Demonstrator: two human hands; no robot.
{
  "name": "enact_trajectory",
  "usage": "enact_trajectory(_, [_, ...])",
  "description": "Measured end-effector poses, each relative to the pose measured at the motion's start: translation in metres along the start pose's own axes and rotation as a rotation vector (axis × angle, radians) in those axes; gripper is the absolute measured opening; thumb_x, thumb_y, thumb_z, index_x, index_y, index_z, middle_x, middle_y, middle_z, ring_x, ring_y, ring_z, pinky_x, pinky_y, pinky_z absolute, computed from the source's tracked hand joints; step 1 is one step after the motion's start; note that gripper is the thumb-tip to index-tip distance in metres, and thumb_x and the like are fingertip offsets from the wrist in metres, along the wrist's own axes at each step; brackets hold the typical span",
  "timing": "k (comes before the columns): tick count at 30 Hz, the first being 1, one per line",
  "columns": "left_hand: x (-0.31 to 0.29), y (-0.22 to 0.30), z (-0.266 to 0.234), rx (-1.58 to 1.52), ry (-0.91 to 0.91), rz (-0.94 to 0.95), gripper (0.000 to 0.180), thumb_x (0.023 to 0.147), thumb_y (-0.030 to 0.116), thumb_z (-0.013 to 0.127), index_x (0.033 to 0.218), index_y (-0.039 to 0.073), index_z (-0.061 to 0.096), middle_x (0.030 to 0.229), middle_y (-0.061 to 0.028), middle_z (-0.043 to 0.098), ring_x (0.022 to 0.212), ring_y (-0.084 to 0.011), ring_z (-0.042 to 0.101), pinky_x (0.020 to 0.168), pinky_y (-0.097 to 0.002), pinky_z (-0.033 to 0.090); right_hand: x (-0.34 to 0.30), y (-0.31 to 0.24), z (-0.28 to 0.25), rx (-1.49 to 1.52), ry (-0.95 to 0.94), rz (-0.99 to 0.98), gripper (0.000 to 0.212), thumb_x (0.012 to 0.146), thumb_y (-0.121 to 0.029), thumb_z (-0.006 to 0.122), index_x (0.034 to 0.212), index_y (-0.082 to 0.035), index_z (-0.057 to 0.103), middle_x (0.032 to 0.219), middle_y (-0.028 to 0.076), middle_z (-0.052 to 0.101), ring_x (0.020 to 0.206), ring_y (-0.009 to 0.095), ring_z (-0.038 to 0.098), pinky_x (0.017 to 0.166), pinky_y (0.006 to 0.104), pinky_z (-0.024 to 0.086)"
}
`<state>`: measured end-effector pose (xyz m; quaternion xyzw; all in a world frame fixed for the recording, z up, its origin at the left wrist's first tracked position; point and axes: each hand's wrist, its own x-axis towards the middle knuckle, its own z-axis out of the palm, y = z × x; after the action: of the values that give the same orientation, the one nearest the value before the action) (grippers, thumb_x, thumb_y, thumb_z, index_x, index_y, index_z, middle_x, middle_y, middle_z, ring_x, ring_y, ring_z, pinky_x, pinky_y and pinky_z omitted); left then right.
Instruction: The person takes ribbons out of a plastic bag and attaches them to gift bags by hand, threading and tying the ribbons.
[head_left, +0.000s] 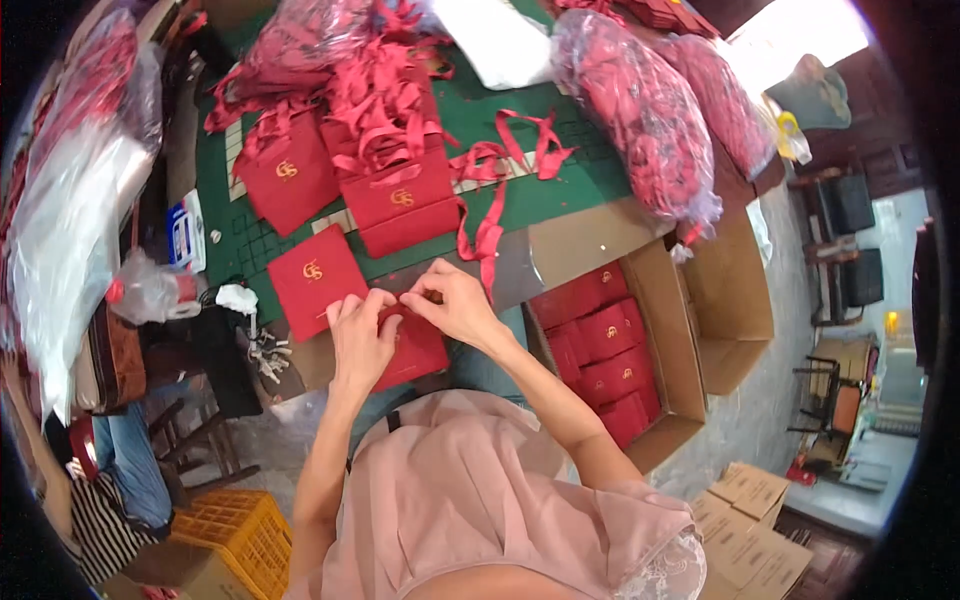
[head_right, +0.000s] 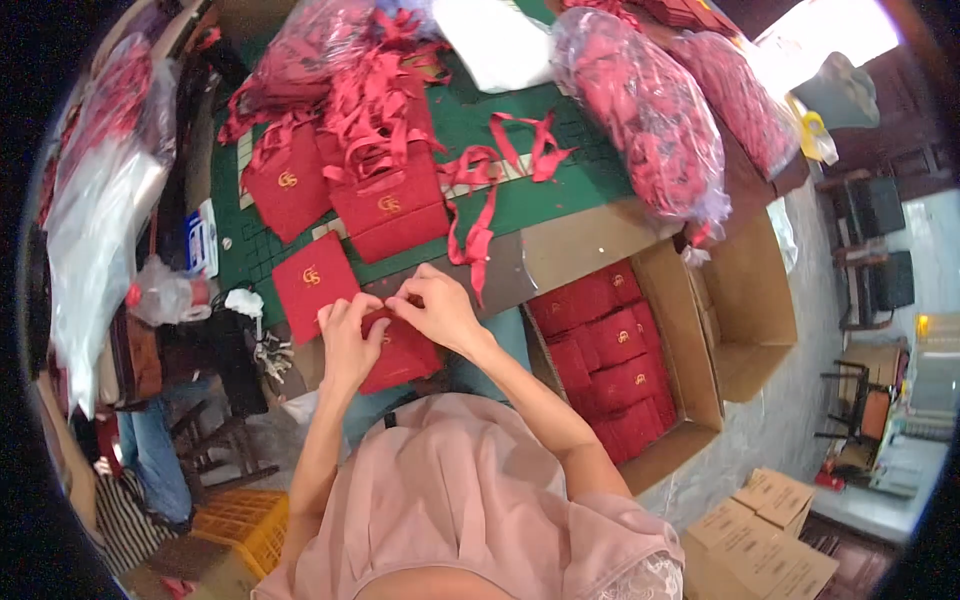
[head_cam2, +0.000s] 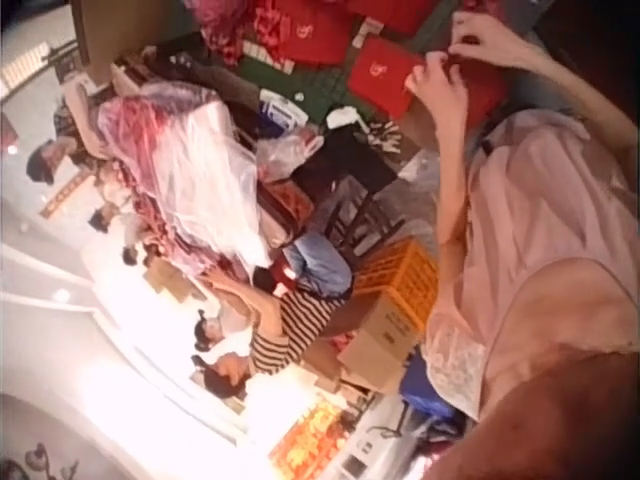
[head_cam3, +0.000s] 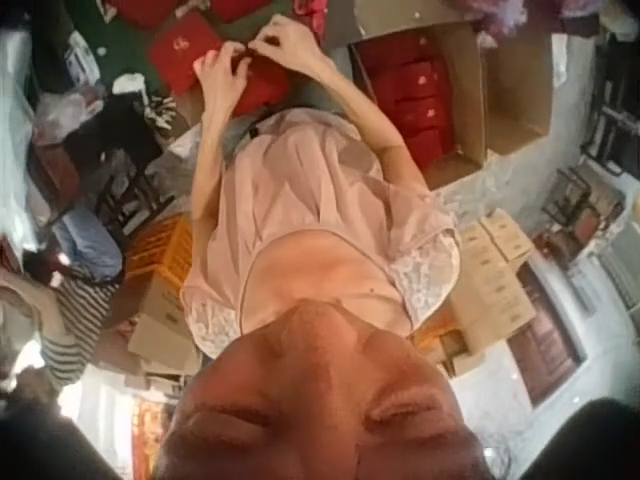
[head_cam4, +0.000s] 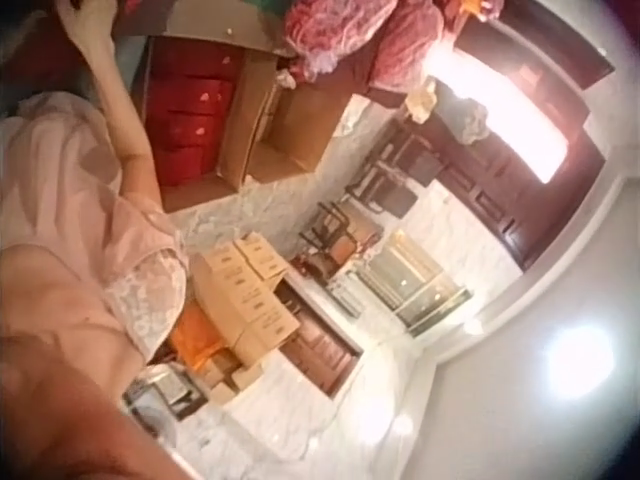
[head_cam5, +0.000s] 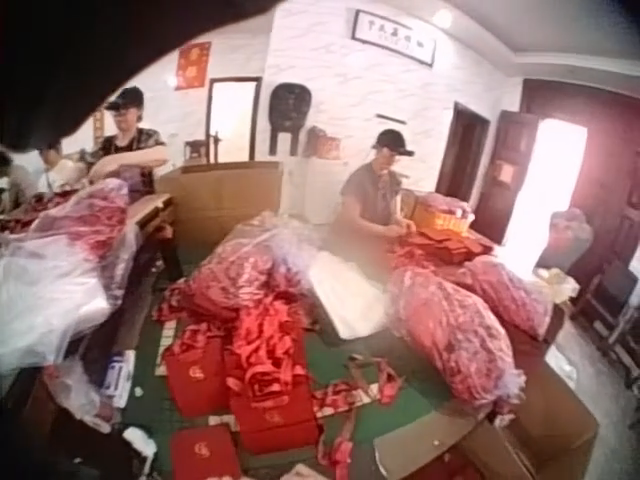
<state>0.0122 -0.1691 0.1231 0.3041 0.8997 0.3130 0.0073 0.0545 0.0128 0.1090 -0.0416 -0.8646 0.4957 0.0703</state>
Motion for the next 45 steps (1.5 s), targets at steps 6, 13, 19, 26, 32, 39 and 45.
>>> enact_trajectory(6, [0.009,0.014,-0.007,-0.001,0.072,0.073,0.021,0.077,0.009,0.075,0.095,0.010,0.063,0.084,-0.0053,0.062,0.084,-0.0256,0.056,0.085,-0.0400,0.037,0.004,-0.007,-0.010,0.241,0.031,0.103,0.018,0.083,-0.021,0.077,0.084,-0.003,0.072,0.079,0.007,0.058,0.066,0.018,0.059,0.060,0.0330,0.048])
enact_trajectory(13, [0.009,0.018,-0.012,0.103,0.086,0.255,0.016,0.077,0.007,0.071,0.091,0.013,0.065,0.084,-0.0022,0.062,0.086,-0.0234,0.055,0.086,-0.0410,0.037,0.013,0.004,-0.020,0.030,-0.187,-0.021,0.025,0.083,-0.031,0.071,0.084,-0.006,0.074,0.081,0.016,0.063,0.079,0.034,0.065,0.071,0.0431,0.051])
enact_trajectory(19, [0.012,0.017,-0.005,0.157,0.083,0.377,0.016,0.078,0.010,0.064,0.093,0.014,0.067,0.087,0.0004,0.064,0.091,-0.0209,0.057,0.090,-0.0419,0.037,0.029,0.022,-0.033,0.169,-0.432,0.006,0.019,0.080,-0.021,0.072,0.087,-0.004,0.077,0.080,0.013,0.072,0.075,0.020,0.069,0.072,0.0349,0.053])
enact_trajectory(26, [0.012,0.012,-0.008,0.039,0.085,0.230,0.014,0.078,0.017,0.076,0.085,0.013,0.065,0.081,0.0005,0.063,0.084,-0.0206,0.057,0.089,-0.0400,0.034,0.021,0.038,0.010,0.268,-0.117,0.192,0.020,0.075,-0.020,0.075,0.082,-0.002,0.076,0.077,0.010,0.070,0.077,0.016,0.066,0.072,0.0322,0.052])
enact_trajectory(32, [0.008,0.009,-0.009,-0.101,0.069,0.093,0.013,0.081,0.017,0.075,0.085,0.013,0.063,0.081,-0.0001,0.063,0.084,-0.0217,0.057,0.089,-0.0406,0.033,0.037,0.029,0.006,0.323,0.211,0.246,0.018,0.083,-0.021,0.078,0.084,-0.003,0.074,0.078,0.005,0.062,0.070,0.012,0.058,0.065,0.0274,0.047])
enact_trajectory(39, [0.015,-0.007,-0.001,-0.172,0.150,-0.120,0.015,0.080,0.018,0.075,0.088,0.012,0.063,0.083,-0.0007,0.068,0.083,-0.0217,0.061,0.089,-0.0402,0.033,0.004,0.036,-0.022,0.208,0.132,0.126,0.021,0.088,-0.022,0.074,0.096,-0.003,0.073,0.083,0.005,0.061,0.076,0.013,0.060,0.071,0.0282,0.048])
enact_trajectory(45, [0.031,-0.012,0.006,-0.187,0.179,-0.218,0.017,0.080,0.018,0.075,0.089,0.012,0.063,0.085,-0.0022,0.069,0.085,-0.0219,0.063,0.087,-0.0411,0.033,-0.026,0.009,-0.027,-0.314,-0.051,-0.130,0.019,0.084,-0.020,0.077,0.088,-0.003,0.069,0.083,0.007,0.065,0.075,0.018,0.064,0.067,0.0318,0.051])
